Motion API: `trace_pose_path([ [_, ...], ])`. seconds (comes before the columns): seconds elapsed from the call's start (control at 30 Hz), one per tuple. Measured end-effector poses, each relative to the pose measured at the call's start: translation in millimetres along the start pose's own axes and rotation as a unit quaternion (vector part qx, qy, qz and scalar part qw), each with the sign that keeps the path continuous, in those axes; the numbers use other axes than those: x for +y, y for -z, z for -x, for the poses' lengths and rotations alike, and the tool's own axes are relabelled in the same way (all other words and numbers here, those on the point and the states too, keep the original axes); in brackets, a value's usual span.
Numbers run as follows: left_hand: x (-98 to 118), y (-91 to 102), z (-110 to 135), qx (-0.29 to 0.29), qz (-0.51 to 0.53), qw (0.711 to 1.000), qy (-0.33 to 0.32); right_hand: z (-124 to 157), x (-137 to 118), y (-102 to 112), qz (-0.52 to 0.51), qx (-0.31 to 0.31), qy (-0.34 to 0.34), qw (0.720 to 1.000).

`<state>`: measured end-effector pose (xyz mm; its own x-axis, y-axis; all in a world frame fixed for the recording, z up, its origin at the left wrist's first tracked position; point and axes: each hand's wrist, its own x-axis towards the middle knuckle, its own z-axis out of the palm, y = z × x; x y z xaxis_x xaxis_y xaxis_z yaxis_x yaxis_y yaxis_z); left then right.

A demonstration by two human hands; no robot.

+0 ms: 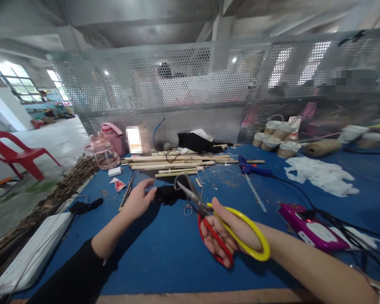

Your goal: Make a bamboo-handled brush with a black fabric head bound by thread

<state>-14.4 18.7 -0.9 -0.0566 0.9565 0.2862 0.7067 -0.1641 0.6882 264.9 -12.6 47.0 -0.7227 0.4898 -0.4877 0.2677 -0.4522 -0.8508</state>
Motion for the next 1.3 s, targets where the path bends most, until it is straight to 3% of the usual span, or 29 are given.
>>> trace_pose_path([
  [0.17, -1.5, 8.3, 4.6, -0.123, -0.175, 0.976, -0.048, -9.4, -8.1, 1.1, -0.075, 0.097, 0.102, 0.987],
  [0.23, 1.6, 9.2, 7.0, -0.136, -0.181, 0.972, -0.066, -17.0, -12.0, 1.5, -0.068, 0.125, 0.124, 0.982],
  [0.33, 6.9, 10.5, 8.4, -0.104, -0.172, 0.974, -0.104, -29.6, -19.9, 8.1, -0.008, 0.194, 0.174, 0.965],
  [0.4, 8.5, 10.7, 8.0, -0.077, -0.177, 0.973, -0.126, -38.0, -23.8, 16.1, 0.071, 0.277, 0.227, 0.931],
  [0.5, 6.2, 8.6, 6.7, -0.075, -0.164, 0.974, -0.137, -49.6, -20.6, 28.0, 0.207, 0.414, 0.283, 0.840],
  [0.53, 4.4, 7.1, 6.0, -0.081, -0.154, 0.975, -0.135, -52.9, -16.7, 30.6, 0.240, 0.442, 0.289, 0.815],
  [0.6, 0.0, 3.5, 4.0, -0.090, -0.146, 0.977, -0.125, -58.3, -6.5, 33.0, 0.274, 0.462, 0.286, 0.794],
  [0.8, -9.4, -4.2, -3.2, -0.052, -0.155, 0.981, -0.106, -64.4, 12.8, 26.3, 0.310, 0.424, 0.237, 0.817],
  [0.97, -10.2, -3.7, -4.4, -0.054, -0.143, 0.983, -0.102, -64.3, 13.5, 24.4, 0.309, 0.413, 0.242, 0.822],
  [1.3, -5.6, 1.8, -1.1, -0.080, -0.092, 0.986, -0.110, -64.5, 13.0, 33.4, 0.254, 0.469, 0.263, 0.804],
])
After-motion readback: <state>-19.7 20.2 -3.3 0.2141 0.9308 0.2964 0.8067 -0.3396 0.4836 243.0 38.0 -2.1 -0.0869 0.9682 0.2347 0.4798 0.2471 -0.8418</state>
